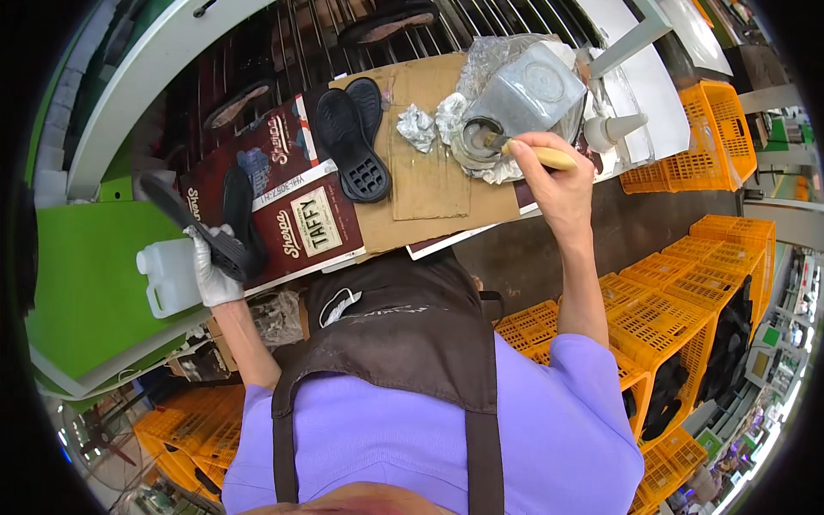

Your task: The person uses a brush to apply a white adhesive substance to the bottom of black shoe soles. They repeatedly dip the brush into a container and spread the glue across the textured surface of the soles, handling them one at a time on a workbench.

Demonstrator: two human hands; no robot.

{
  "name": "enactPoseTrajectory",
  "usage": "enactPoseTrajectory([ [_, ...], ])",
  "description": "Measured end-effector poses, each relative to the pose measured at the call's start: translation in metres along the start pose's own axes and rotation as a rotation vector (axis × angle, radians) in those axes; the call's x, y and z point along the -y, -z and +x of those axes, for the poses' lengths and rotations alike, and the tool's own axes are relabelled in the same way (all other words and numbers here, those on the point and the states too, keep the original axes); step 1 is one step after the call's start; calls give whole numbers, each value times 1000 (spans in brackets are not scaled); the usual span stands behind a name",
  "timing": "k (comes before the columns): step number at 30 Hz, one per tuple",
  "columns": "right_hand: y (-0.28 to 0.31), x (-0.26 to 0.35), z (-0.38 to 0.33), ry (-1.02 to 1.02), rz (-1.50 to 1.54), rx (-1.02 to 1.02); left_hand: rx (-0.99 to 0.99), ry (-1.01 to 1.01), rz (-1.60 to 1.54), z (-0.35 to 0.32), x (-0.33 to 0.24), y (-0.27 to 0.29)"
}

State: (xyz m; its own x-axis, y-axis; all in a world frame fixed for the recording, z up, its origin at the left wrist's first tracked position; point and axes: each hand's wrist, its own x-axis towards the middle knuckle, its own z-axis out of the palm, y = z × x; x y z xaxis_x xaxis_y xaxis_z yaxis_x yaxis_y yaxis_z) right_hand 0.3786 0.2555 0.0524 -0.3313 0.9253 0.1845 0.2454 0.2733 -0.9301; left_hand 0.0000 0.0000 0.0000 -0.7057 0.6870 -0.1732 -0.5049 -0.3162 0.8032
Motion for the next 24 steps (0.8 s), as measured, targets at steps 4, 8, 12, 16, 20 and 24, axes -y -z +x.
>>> enactPoseTrajectory([
  [4, -17, -4, 12, 84, -265, 49, 245, 293, -510, -10, 25, -46],
  [8, -29, -25, 14, 172, -487, 85, 319, 470, -640, -19, 38, -87],
  [12, -30, -27, 12, 150, -468, 68, 384, 468, -571, -12, 42, -110],
  [16, -27, -22, 3, -4, -213, -47, 384, 590, -574, -9, 50, -114],
  [20, -24, -15, -10, -148, -10, -119, 366, 594, -453, -9, 55, -129],
  [24, -19, -17, -25, -222, 78, -137, 440, 529, -556, -8, 69, -129],
])
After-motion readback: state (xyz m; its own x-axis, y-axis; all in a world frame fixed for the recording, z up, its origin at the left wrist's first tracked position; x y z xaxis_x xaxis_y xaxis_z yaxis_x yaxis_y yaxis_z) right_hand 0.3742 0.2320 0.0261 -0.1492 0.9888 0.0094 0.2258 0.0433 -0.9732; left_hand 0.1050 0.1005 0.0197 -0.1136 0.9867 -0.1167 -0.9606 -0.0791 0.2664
